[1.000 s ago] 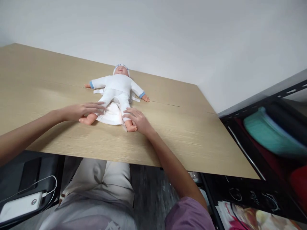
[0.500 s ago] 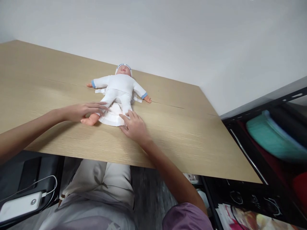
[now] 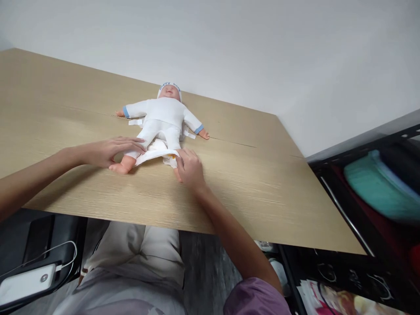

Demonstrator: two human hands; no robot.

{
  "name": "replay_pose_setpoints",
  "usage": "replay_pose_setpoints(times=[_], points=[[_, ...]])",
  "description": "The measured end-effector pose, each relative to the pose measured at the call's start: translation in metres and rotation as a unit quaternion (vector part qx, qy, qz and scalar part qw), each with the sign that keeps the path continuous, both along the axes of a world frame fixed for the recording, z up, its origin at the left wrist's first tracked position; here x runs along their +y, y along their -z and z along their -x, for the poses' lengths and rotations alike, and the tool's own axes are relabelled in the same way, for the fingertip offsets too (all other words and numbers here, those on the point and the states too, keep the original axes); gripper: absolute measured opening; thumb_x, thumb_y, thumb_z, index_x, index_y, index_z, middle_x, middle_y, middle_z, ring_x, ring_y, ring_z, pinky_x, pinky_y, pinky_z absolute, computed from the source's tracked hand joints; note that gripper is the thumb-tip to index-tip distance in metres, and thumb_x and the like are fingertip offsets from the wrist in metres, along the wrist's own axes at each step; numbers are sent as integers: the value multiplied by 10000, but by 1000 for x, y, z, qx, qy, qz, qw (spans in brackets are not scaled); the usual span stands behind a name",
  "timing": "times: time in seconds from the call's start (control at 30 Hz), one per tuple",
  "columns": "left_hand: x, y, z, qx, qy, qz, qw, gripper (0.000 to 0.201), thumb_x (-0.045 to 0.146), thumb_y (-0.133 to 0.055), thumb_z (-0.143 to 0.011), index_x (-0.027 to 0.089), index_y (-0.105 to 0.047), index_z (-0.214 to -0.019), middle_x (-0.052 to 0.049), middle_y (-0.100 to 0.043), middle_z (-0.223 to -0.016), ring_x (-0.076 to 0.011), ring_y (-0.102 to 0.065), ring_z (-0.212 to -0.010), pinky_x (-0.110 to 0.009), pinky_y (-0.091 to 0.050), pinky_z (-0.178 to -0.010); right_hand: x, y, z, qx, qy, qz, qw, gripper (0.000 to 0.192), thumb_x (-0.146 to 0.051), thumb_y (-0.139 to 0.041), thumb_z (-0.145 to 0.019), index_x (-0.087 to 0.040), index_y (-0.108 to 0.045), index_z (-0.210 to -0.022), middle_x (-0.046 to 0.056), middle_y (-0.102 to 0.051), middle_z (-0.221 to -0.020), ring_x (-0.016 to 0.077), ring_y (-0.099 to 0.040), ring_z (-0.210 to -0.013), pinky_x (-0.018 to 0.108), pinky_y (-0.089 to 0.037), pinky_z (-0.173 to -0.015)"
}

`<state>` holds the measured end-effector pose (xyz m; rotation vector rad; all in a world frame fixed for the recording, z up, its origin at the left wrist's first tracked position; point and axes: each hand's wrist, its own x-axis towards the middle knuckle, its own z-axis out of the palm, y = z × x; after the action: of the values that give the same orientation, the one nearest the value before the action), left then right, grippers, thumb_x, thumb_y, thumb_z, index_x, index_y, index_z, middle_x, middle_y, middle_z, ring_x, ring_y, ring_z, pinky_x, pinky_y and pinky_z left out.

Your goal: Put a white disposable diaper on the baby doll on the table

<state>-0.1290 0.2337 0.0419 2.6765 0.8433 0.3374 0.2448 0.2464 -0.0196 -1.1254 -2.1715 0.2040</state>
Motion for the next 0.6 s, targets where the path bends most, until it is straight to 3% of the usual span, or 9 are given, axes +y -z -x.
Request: replay_pose_setpoints(times=[0.17, 0.33, 0.47, 0.6], points=[[2, 0, 3, 1, 16, 17, 1000, 830, 94, -687, -877, 322, -581, -1668, -71, -611, -1750, -323, -434, -1729, -475, -431, -1352, 2, 2, 1, 39, 0, 5, 999, 361, -369, -437, -1203, -237, -770, -1154, 107, -797, -1084, 312, -689, -1044, 435, -548, -947], [3, -4, 4, -3, 9, 23, 1000, 656, 180, -627, -1003, 316, -609, -1645, -72, -643, -1713, -320, -481, -1693, -476, -419, -1358, 1, 0, 1, 26, 1, 16, 1000, 354, -358, -443, -1186, -241, -777, -1181, 118, -805, -1118, 328, -691, -1086, 456, -556, -985], [-11, -2, -15, -23, -55, 11, 998, 496, 421, -630, -1097, 289, -626, -1575, -120, -671, -1640, -387, -572, -1571, -514, -450, -1289, 2, -1, 2, 16, 17, 34, 999, 388, -363, -418, -1183, -239, -785, -1191, 131, -803, -1118, 339, -694, -1087, 469, -560, -997], [-22, 13, -47, -75, -154, -39, 984, 598, 720, -758, -987, 239, -666, -1330, -154, -739, -1416, -414, -616, -1385, -549, -496, -1183, 2, -2, 5, 28, 15, 34, 999, 395, -364, -408, -1169, -234, -782, -1174, 134, -808, -1133, 336, -697, -1091, 465, -557, -998]])
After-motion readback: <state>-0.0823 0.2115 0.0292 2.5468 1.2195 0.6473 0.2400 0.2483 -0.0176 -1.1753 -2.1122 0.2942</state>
